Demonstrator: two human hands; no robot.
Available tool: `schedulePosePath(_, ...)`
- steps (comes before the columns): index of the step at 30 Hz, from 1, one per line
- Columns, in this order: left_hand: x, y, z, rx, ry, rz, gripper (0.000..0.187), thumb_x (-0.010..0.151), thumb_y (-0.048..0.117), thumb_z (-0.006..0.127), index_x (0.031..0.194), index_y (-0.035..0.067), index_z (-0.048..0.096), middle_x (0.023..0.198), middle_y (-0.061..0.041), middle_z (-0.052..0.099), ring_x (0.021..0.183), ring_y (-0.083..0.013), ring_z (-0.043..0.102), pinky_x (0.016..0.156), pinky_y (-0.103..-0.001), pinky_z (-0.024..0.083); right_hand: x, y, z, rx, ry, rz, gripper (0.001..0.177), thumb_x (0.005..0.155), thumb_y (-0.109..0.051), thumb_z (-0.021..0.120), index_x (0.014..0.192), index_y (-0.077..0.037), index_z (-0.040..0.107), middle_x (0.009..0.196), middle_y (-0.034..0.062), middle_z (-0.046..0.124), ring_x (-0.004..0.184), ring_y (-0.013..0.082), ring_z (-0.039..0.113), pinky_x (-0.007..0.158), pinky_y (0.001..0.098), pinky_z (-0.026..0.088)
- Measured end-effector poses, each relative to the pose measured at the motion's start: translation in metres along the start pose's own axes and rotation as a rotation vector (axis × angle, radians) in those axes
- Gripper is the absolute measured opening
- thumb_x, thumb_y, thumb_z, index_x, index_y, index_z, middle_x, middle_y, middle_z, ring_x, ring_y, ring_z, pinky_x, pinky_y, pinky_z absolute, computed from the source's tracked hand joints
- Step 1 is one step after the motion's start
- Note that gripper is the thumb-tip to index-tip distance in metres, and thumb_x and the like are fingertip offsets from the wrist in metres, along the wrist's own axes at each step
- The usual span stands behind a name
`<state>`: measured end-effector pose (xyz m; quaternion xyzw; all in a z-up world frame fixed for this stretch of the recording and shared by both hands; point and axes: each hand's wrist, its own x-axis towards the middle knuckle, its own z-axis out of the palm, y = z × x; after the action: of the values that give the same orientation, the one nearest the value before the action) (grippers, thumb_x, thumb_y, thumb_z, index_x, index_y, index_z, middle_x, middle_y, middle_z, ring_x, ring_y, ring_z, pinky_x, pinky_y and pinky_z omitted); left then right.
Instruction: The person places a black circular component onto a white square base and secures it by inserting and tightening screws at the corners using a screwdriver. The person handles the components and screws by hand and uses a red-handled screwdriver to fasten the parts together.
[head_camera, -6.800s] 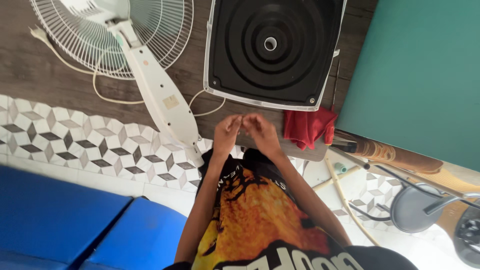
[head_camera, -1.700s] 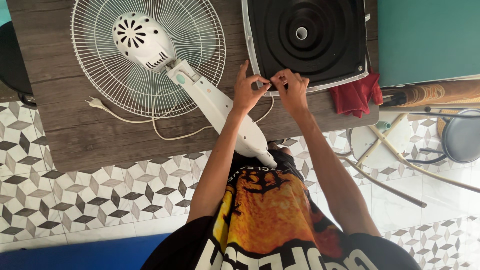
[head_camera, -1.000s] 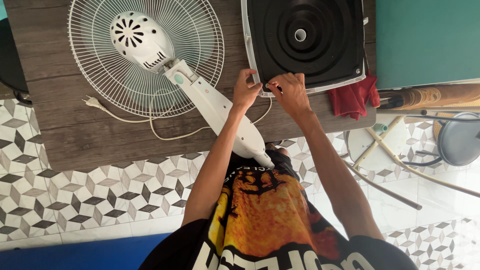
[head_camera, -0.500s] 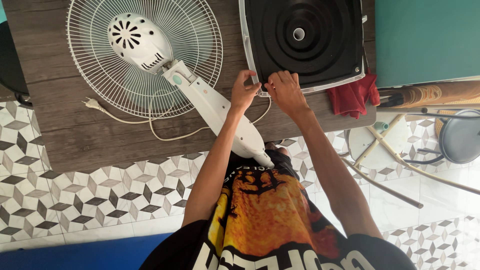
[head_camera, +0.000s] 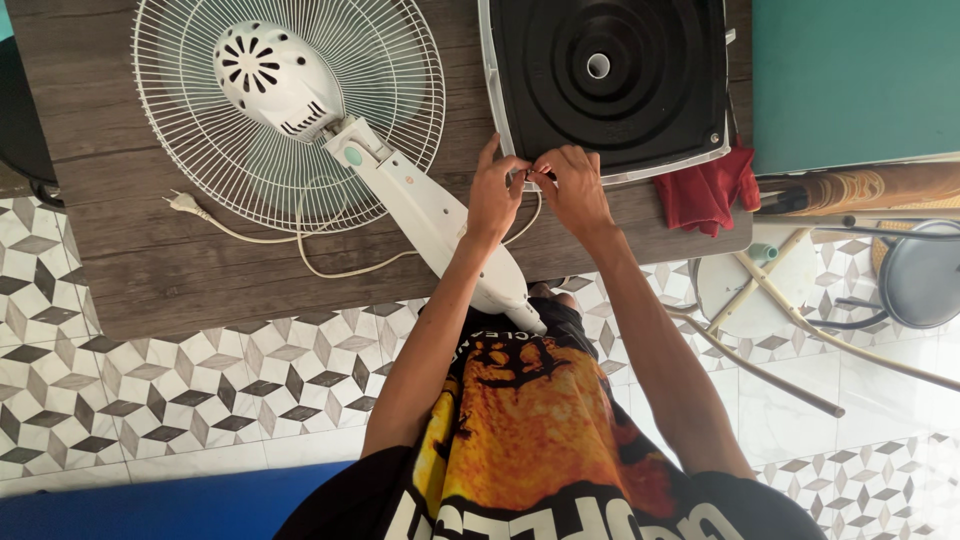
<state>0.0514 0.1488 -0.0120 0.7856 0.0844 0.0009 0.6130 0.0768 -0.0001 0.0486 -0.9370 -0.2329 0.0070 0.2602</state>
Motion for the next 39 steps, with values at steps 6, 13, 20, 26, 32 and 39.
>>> schedulePosePath(6,0.006,-0.026,0.021,-0.066,0.100,0.001,0.016,0.089,0.000,0.068,0.099,0.006,0.079,0.146,-0.035,0.045,0.141,-0.0443,0.047,0.114,-0.047,0.044,-0.003,0.001,0.001,0.014,0.079,-0.051,0.011,0.092,-0.011,0.079,0.097,-0.007,0.070,0.095,0.0036,0.069,0.094,0.0248,0.061,0.087,0.0404,0.038)
schedulePosePath(13,0.003,-0.034,0.027,-0.041,0.080,-0.029,0.015,0.090,0.005,0.068,0.100,0.007,0.079,0.140,-0.033,0.053,0.141,-0.0422,0.046,0.115,-0.048,0.041,-0.012,0.003,0.004,0.051,0.091,-0.034,0.012,0.093,-0.010,0.079,0.094,-0.006,0.068,0.088,0.0043,0.069,0.085,0.0250,0.063,0.087,0.0399,0.041)
schedulePosePath(20,-0.008,-0.026,0.020,-0.053,0.133,0.054,0.016,0.094,0.005,0.066,0.110,0.006,0.066,0.140,-0.027,0.055,0.141,-0.0427,0.048,0.114,-0.050,0.042,-0.017,0.015,0.008,0.280,0.128,0.048,0.032,0.091,-0.005,0.081,0.110,-0.004,0.056,0.098,0.0061,0.075,0.093,0.0212,0.073,0.095,0.0352,0.046)
schedulePosePath(26,-0.007,-0.015,0.018,-0.100,0.125,0.001,0.017,0.091,0.006,0.069,0.107,0.006,0.065,0.144,-0.026,0.052,0.136,-0.0402,0.054,0.103,-0.046,0.052,-0.008,0.011,0.000,0.218,0.087,0.011,0.036,0.091,-0.003,0.081,0.112,-0.005,0.051,0.101,0.0068,0.076,0.095,0.0219,0.074,0.097,0.0369,0.044)
schedulePosePath(32,-0.009,-0.013,0.017,-0.059,0.131,0.027,0.008,0.093,0.006,0.068,0.099,0.006,0.073,0.148,-0.030,0.049,0.135,-0.0446,0.053,0.104,-0.047,0.053,0.005,-0.002,-0.014,0.051,-0.073,0.065,0.028,0.089,-0.003,0.078,0.110,-0.006,0.060,0.093,0.0051,0.077,0.087,0.0220,0.071,0.096,0.0404,0.041)
schedulePosePath(39,-0.009,-0.017,0.022,-0.107,0.108,-0.031,0.011,0.095,0.008,0.065,0.095,0.007,0.075,0.150,-0.031,0.048,0.133,-0.0445,0.056,0.105,-0.046,0.054,0.018,-0.010,-0.013,-0.121,-0.127,0.064,0.002,0.088,-0.009,0.076,0.090,-0.008,0.075,0.081,0.0069,0.075,0.088,0.0257,0.065,0.093,0.0405,0.043)
